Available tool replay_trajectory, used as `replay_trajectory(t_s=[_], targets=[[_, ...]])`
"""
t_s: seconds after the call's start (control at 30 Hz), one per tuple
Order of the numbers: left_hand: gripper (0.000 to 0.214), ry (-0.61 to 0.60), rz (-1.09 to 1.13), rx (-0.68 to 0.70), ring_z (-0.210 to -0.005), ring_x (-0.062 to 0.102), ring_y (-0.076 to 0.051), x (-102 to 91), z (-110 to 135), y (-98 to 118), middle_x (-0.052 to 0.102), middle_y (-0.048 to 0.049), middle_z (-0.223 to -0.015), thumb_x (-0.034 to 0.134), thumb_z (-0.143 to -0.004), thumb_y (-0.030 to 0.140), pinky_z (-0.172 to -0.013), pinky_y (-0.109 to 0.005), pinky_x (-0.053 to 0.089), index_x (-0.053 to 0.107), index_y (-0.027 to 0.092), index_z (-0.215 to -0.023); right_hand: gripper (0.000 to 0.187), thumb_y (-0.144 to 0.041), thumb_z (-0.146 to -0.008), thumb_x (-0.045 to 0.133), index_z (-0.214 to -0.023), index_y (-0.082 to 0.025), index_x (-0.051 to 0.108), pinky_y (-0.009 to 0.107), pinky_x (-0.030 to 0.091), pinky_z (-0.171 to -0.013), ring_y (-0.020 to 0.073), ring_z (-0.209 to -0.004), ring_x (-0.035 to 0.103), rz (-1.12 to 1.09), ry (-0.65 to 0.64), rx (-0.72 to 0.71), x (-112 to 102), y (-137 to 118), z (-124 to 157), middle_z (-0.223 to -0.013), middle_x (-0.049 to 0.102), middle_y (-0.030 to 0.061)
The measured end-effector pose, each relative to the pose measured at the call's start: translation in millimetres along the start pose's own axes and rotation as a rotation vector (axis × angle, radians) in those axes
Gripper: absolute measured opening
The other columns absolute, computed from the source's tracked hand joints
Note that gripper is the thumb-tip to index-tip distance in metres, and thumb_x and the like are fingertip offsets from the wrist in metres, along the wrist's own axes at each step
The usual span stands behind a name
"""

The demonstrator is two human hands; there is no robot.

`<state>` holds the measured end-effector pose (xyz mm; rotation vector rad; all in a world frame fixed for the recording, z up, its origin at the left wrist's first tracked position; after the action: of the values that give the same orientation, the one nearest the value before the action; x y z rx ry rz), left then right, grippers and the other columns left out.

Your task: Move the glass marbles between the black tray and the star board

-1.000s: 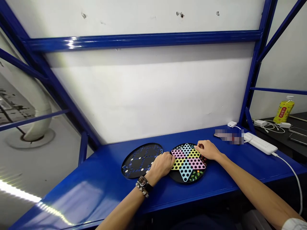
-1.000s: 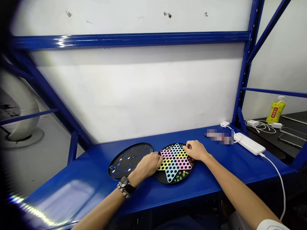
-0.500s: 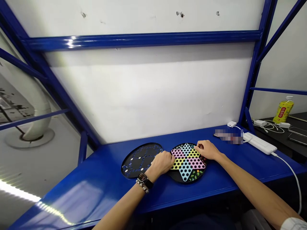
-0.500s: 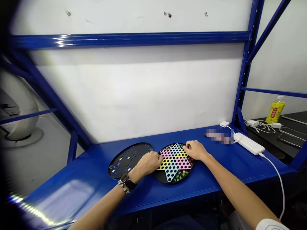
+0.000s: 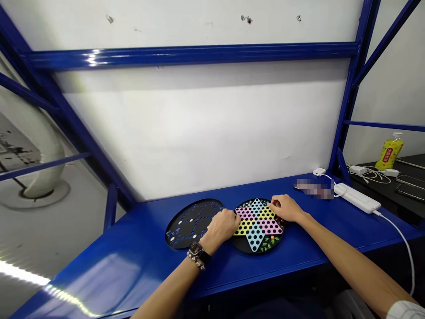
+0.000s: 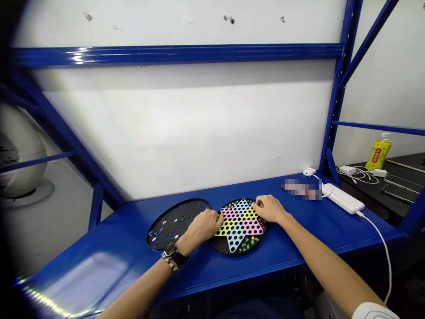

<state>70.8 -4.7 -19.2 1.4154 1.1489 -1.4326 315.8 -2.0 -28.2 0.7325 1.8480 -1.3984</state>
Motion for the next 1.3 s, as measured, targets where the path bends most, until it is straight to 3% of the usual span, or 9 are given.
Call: replay_trajectory(t_s=[0.2,0.4,0.6,0.87,1.07,1.3], targets=[[0.060,0.041,-0.015,-0.051,-0.083,0.071,-0.027,-3.9,-3.1,-6.4,0.073,-0.0176,-0.087,0.023,-0.101,0.042,-0.072,-0.034,0.049,0.072,0.014,-0.080,0.029,-0.041,-0.091,0.053,-0.072,-0.021,0.060,0.025,0.030,-0.055,0.0129,-0.059,0.052,0.002,-0.009,0.005,-0.7,0.4,0.8,-0.065,0.063,0.0001],[0.052,0.047,0.022,-0.009,-0.082,0.070,-0.023,-13.2,-9.4,-21.8,0.073,-0.0141,-0.082,0.027,-0.102,0.042,-0.075,-0.030,0.046,0.071,0.016,-0.090,0.028,-0.041,-0.091,0.053,-0.072,-0.021,0.059,0.025,0.030,-0.054,0.0127,-0.059,0.053,0.003,-0.007,-0.005,-0.8,0.6,1.1,-0.067,0.064,0.0002],[0.063,0.077,0.067,0.033,-0.075,0.069,-0.021,-18.7,-11.4,-31.5,0.072,-0.0138,-0.077,0.017,-0.105,0.041,-0.069,-0.030,0.039,0.067,0.017,-0.075,0.029,-0.041,-0.091,0.052,-0.071,-0.021,0.058,0.024,0.030,-0.054,0.0123,-0.057,0.052,0.008,-0.002,-0.007,0.9,1.5,-0.6,-0.065,0.062,-0.0003],[0.045,0.052,0.144,0.015,-0.081,0.069,-0.021,-7.8,-13.0,-29.8,0.072,-0.0078,-0.082,0.027,-0.105,0.041,-0.068,-0.028,0.038,0.058,0.020,-0.080,0.029,-0.042,-0.092,0.052,-0.073,-0.020,0.060,0.024,0.030,-0.055,0.0128,-0.061,0.053,0.005,-0.026,0.009,-0.8,0.1,0.9,-0.068,0.064,0.0011],[0.032,0.026,0.029,0.066,-0.078,0.070,-0.024,-11.3,-5.4,-24.9,0.071,-0.0066,-0.083,0.028,-0.105,0.037,-0.062,-0.029,0.039,0.055,0.022,-0.100,0.029,-0.041,-0.091,0.053,-0.072,-0.020,0.060,0.024,0.030,-0.055,0.0126,-0.060,0.052,0.011,-0.021,0.008,-0.2,-0.3,0.8,-0.067,0.064,0.0010],[0.034,-0.076,-0.072,0.131,-0.082,0.071,-0.027,-8.7,-3.2,-9.7,0.072,-0.0118,-0.089,0.026,-0.104,0.034,-0.063,-0.032,0.047,0.057,0.019,-0.109,0.028,-0.040,-0.091,0.054,-0.071,-0.020,0.060,0.024,0.030,-0.055,0.0125,-0.059,0.052,0.014,-0.019,0.009,0.4,0.3,-0.5,-0.067,0.063,0.0005]])
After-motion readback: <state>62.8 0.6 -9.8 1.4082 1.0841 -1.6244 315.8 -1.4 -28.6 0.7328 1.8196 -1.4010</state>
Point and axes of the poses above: each hand's wrist, its own z-axis away from the middle knuckle, its own x-axis out of the palm, y = z × x, the point moved 3 cm from there along -z, towards the middle knuckle
